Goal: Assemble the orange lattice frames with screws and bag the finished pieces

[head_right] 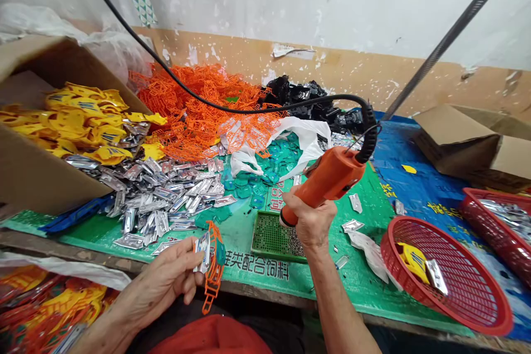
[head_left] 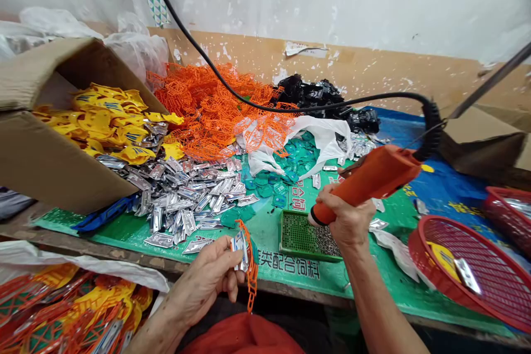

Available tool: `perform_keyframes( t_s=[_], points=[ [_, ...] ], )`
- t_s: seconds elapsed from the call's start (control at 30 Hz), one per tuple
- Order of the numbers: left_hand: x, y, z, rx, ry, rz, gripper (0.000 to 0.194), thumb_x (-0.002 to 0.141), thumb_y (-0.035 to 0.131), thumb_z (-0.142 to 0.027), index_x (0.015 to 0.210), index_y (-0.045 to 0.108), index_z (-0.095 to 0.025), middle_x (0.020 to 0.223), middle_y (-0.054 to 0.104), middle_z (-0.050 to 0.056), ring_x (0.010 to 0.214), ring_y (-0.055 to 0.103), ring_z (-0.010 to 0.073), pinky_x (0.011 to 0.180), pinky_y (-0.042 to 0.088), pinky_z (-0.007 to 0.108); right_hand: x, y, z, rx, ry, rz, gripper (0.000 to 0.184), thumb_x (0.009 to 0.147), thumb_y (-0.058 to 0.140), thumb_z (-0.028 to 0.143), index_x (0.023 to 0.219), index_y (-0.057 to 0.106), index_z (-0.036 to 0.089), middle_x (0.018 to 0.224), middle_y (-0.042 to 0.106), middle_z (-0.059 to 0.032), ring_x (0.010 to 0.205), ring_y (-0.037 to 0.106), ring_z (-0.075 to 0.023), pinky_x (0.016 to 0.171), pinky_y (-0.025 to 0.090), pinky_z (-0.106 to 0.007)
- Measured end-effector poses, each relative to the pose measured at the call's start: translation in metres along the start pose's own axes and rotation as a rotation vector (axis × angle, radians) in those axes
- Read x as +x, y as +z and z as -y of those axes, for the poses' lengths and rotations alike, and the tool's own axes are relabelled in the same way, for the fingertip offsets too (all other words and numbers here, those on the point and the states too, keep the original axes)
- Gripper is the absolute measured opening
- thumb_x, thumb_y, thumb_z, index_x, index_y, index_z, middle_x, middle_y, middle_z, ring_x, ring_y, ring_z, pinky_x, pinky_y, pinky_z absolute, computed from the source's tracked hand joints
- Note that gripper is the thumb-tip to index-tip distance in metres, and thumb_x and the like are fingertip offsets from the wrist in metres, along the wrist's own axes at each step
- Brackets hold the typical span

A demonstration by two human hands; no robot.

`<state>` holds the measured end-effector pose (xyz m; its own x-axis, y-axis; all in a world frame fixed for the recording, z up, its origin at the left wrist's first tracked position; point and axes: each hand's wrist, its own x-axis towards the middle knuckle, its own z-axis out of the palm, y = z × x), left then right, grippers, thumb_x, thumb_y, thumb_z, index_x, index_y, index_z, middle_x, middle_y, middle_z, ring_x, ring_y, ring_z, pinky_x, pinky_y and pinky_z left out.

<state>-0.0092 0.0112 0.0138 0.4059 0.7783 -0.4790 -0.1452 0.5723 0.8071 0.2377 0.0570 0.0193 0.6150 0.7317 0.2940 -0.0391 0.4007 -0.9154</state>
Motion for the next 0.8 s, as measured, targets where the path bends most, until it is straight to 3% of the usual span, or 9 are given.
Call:
perform_keyframes(
  t_s=[0.33,0.57,0.8],
  points=[
    [0.017,0.002,0.012,0.072,0.021,0.03,0.038,0.071,0.069,-0.05,0.081,0.054,-0.017,0.056,0.062,-0.003,0.036,0.044,0.0048,0.04,0.043,0.017,0.0,-0.001,-0.002,-0.021,0.005,0.004,0.018,0.052,0.08,0.022,0.055,0.063,0.014,0.057,0.059,0.0014,0.05,0.053,-0.0127,0.054,0.044,-0.03],
    [0.02,0.01,0.006,0.283,0.026,-0.021,0.037,0.074,0.061,-0.053,0.072,0.051,-0.018,0.053,0.062,-0.002,0.034,0.04,0.004,0.036,0.029,0.016,-0.002,0.002,0.004,-0.056,0.034,0.043,0.019,0.052,0.08,0.021,0.059,0.065,0.014,0.057,0.061,0.0004,0.052,0.054,-0.0135,0.053,0.043,-0.029],
    [0.023,0.005,0.001,0.329,0.053,-0.021,0.035,0.075,0.058,-0.051,0.065,0.052,-0.019,0.045,0.057,-0.004,0.035,0.035,0.0053,0.039,0.02,0.019,0.001,0.002,0.001,-0.057,-0.008,-0.058,0.023,0.051,0.082,0.025,0.061,0.063,0.015,0.059,0.06,0.0021,0.05,0.053,-0.0131,0.054,0.046,-0.03]
  ],
)
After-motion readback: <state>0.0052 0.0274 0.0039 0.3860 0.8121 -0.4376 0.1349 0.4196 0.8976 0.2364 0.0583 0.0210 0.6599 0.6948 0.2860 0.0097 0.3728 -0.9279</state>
